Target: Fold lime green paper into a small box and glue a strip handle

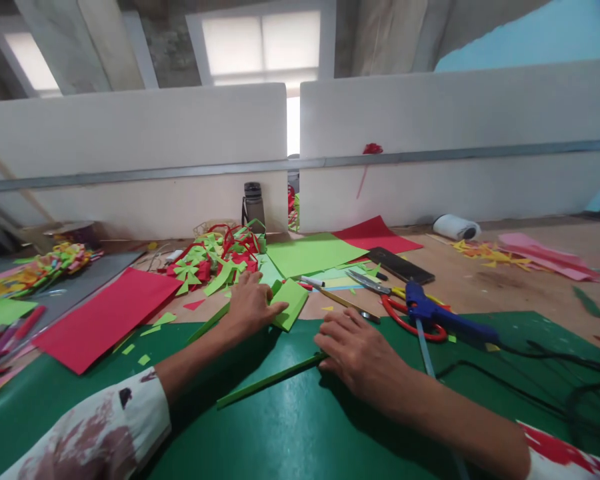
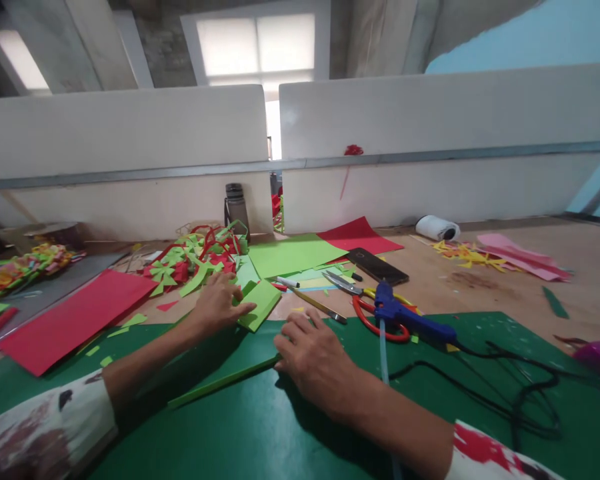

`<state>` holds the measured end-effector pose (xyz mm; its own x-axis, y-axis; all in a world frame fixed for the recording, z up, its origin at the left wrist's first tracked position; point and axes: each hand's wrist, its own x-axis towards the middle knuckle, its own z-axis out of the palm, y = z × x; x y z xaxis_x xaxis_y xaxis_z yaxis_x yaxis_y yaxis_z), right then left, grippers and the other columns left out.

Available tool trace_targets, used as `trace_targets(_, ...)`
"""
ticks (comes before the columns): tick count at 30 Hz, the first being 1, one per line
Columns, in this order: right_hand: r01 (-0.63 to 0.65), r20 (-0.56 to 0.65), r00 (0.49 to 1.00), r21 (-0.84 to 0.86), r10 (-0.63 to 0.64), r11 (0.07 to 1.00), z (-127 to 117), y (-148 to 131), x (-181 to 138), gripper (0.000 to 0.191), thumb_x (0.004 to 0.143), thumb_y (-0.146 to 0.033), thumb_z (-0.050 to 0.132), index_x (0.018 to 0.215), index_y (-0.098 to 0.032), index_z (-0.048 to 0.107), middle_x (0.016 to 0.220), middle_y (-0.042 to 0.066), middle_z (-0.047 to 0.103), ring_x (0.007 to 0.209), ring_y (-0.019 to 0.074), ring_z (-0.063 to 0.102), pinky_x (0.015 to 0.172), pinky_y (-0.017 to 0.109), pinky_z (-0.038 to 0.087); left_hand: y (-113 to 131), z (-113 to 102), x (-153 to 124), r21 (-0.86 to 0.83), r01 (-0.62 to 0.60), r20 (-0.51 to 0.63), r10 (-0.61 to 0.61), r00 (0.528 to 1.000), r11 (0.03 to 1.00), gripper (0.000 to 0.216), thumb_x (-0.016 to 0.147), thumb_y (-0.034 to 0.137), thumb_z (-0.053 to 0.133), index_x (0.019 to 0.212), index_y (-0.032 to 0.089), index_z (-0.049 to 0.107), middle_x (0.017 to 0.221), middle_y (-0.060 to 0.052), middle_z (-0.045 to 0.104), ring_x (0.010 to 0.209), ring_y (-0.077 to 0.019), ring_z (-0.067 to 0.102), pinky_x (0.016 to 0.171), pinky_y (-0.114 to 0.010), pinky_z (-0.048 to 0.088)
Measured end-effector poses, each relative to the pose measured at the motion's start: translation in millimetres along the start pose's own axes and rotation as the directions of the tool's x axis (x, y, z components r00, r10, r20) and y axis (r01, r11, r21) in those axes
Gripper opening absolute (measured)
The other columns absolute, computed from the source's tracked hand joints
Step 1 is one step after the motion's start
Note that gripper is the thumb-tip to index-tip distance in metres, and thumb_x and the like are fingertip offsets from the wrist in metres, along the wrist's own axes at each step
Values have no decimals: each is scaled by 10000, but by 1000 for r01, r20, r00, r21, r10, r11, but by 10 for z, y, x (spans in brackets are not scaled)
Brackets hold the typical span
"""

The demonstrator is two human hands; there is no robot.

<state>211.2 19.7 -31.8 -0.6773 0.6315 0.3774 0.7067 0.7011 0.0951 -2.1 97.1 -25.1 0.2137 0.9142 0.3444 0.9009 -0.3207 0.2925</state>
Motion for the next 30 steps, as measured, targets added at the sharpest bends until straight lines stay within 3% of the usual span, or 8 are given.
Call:
trace_targets(3,4,20,1000,42,-5,999,61,-10,-8,37,806,-175,583,778,-166,606,845,53,635,930,216,524,880,377,346,-17,84,17,-56,-2,7,2,1000,998,224,686,365,666,613,153,679,1099,-127,592,1102,-310,470,920,-443,373)
trace_targets(6,-7,49,999,17,7,1000,95,-4,-1,159,828,-121,520,691,-162,590,774,45,620,827,183,525,818,337,372,-17,86,4,-141,-38,3,38,999,989,169,734,257,610,616,152,671,982,-100,639,1016,-245,551,880,-376,424)
trace_targets(14,-201,-46,979,-75,198,977,65,139,35,216,841,-80,454,720,-120,628,777,108,650,823,233,561,900,471,321,24,-398,-253,-317,-154,-221,85,972,936,165,846,228,487,722,164,574,1194,-107,559,1142,-211,505,978,-386,383)
trace_targets(17,-251,-82,966,-57,246,966,-4,166,40,116,816,-127,538,868,-105,640,891,135,667,897,271,569,917,512,313,15,-467,-465,-419,-244,-297,121,947,875,161,838,241,512,696,179,553,1149,-99,580,1129,-219,519,950,-375,410)
trace_targets(20,-250,-64,962,188,266,950,-137,65,38,314,765,-207,643,1061,-124,582,1035,116,653,983,239,566,900,402,386,0,-424,-655,-489,-252,-295,114,949,835,142,836,228,520,705,183,554,1125,-102,588,1133,-223,513,933,-372,421)
trace_targets(24,-317,54,930,617,363,721,-324,-161,51,287,744,-255,672,1010,-186,592,919,29,671,831,171,606,742,275,451,-5,-338,-790,-536,-291,-281,157,947,792,134,834,192,525,704,180,555,1112,-98,575,1056,-202,551,895,-348,450)
trace_targets(27,-285,50,931,721,362,632,-352,-258,59,212,763,-201,639,972,-205,602,861,-3,668,790,152,600,720,252,439,10,-296,-812,-532,-331,-267,217,939,780,133,829,178,533,698,179,558,1106,-93,578,1013,-201,572,880,-351,461)
trace_targets(30,-271,31,933,715,359,644,-292,-272,43,93,783,-197,609,876,-188,607,800,-7,656,732,145,585,696,250,428,34,-272,-803,-495,-362,-252,268,930,790,114,820,174,547,709,176,570,1094,-98,585,1011,-209,576,892,-362,458)
